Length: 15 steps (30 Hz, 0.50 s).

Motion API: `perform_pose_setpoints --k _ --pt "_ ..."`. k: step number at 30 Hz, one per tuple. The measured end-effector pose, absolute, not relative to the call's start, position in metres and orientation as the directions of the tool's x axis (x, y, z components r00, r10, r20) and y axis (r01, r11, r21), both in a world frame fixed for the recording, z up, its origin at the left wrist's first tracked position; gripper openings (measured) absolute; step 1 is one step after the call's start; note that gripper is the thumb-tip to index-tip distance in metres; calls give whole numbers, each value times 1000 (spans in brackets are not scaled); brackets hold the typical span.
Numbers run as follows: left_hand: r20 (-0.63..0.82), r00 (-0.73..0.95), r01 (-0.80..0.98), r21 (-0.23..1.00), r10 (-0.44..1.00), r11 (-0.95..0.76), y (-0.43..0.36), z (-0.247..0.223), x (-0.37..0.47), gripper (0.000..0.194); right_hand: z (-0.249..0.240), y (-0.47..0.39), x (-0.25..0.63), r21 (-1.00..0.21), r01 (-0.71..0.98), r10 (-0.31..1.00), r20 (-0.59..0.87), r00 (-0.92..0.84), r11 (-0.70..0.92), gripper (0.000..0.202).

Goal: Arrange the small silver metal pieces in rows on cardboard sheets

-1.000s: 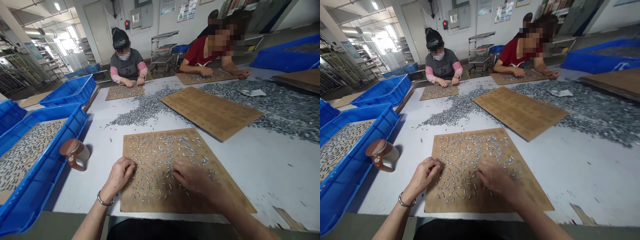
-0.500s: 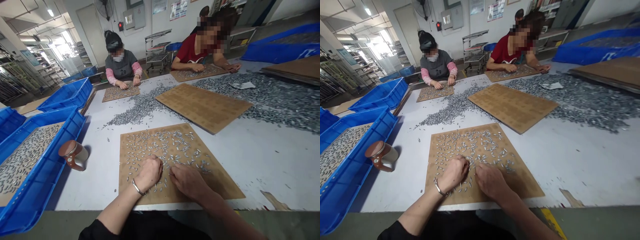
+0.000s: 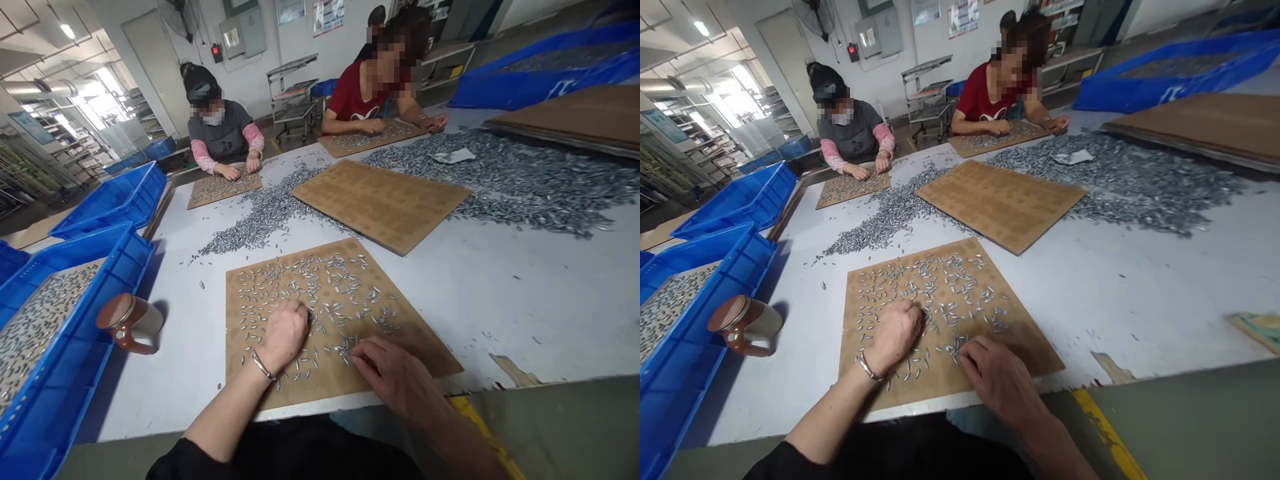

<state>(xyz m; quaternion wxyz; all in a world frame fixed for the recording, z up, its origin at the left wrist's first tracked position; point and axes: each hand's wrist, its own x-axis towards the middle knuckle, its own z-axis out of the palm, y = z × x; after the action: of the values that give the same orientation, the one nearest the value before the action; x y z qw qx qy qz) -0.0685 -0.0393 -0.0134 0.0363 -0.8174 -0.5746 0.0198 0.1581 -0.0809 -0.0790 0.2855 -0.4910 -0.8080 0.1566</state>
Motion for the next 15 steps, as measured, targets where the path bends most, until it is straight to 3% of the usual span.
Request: perform_pose_setpoints --k 3,6,15 --pt "28 433 892 -158 901 -424 -39 -18 -71 20 -83 -83 153 -506 708 868 338 -364 494 27" --pt "13 444 887 -143 896 -438 -40 -17 -73 19 -81 -77 150 -458 708 842 347 -414 537 28" --pt "78 334 923 176 939 -343 -80 6 -91 28 -69 -56 144 -249 741 781 250 -573 623 24"
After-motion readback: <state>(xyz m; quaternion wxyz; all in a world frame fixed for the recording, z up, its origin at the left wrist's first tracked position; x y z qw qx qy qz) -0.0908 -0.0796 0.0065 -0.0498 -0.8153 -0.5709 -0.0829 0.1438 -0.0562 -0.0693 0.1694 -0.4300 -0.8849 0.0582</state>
